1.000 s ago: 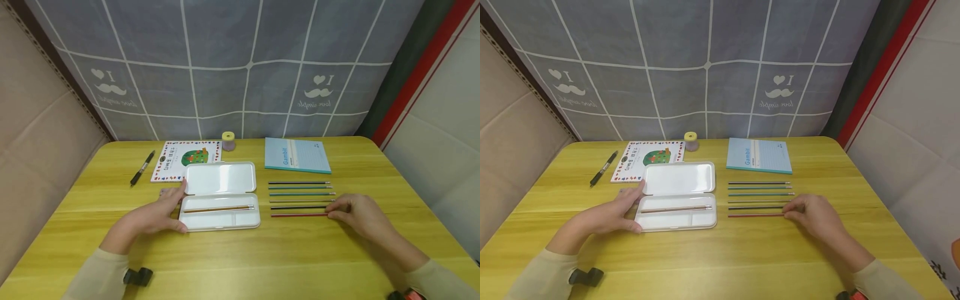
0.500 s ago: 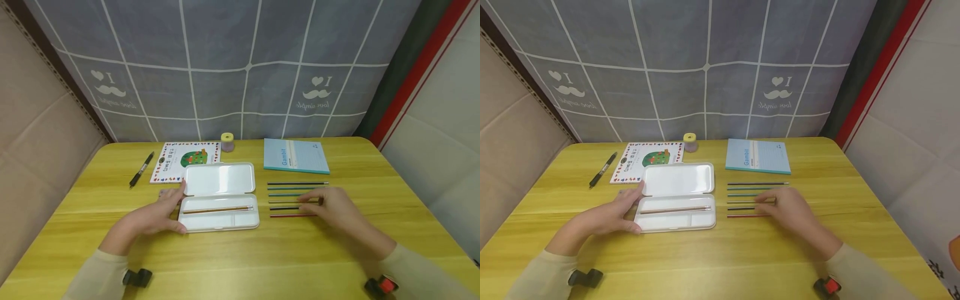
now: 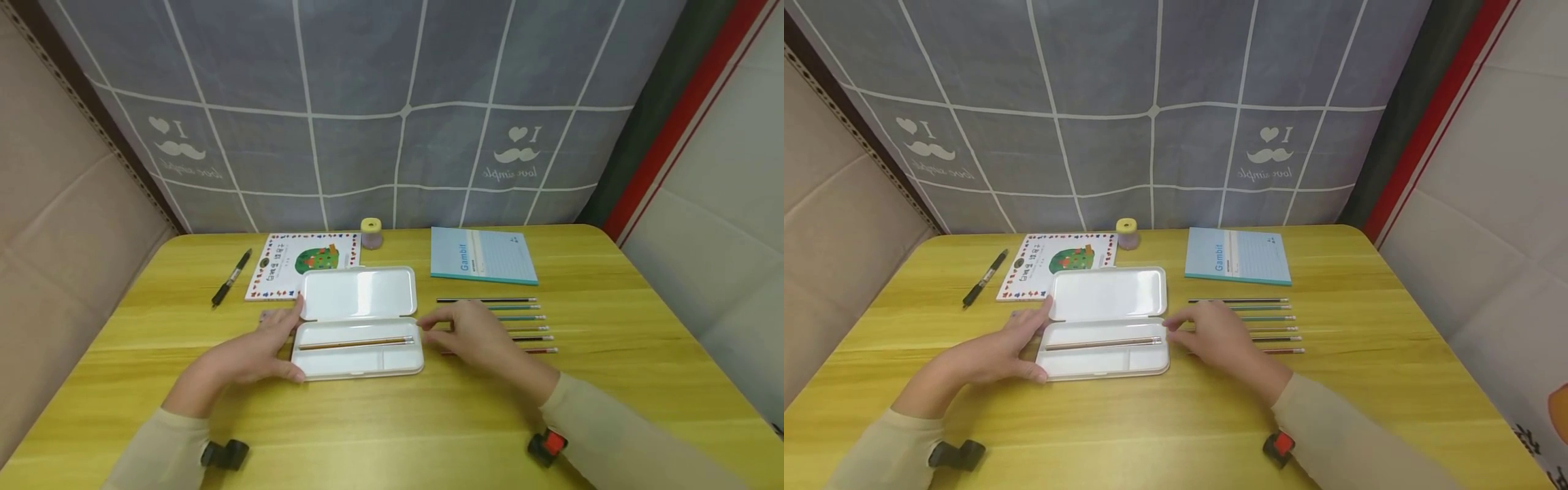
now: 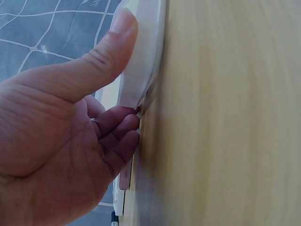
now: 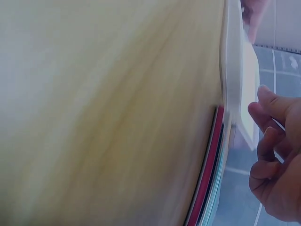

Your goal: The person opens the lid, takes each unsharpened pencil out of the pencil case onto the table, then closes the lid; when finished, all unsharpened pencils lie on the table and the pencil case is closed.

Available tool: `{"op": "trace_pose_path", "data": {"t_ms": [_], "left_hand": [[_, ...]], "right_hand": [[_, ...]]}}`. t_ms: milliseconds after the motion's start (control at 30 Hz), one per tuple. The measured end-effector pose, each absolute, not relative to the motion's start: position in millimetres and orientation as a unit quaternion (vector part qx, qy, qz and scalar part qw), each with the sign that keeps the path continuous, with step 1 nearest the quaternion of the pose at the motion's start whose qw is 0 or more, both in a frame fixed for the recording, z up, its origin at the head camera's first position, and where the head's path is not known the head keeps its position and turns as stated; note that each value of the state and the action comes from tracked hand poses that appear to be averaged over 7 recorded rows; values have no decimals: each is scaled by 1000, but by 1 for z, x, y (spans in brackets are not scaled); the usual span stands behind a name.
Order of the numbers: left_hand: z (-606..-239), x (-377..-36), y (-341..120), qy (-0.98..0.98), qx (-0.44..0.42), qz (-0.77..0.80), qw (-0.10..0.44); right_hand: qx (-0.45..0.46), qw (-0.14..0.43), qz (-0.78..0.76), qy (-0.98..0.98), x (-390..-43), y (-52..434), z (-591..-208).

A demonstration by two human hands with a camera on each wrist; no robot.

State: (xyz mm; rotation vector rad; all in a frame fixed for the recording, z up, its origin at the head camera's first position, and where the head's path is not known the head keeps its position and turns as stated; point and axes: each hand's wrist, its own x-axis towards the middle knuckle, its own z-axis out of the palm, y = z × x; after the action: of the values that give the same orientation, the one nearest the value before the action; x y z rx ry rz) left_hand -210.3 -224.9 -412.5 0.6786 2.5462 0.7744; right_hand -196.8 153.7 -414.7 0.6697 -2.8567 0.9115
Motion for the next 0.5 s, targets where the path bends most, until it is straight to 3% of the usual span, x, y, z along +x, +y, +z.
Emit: {"op": "trace_pose_path", "data": {"t_ms": [500], "left_hand": [[-418,-212,-230,913,241,267,191]], "right_hand": [[221,2,259,-940,-213,110,-425]]}}
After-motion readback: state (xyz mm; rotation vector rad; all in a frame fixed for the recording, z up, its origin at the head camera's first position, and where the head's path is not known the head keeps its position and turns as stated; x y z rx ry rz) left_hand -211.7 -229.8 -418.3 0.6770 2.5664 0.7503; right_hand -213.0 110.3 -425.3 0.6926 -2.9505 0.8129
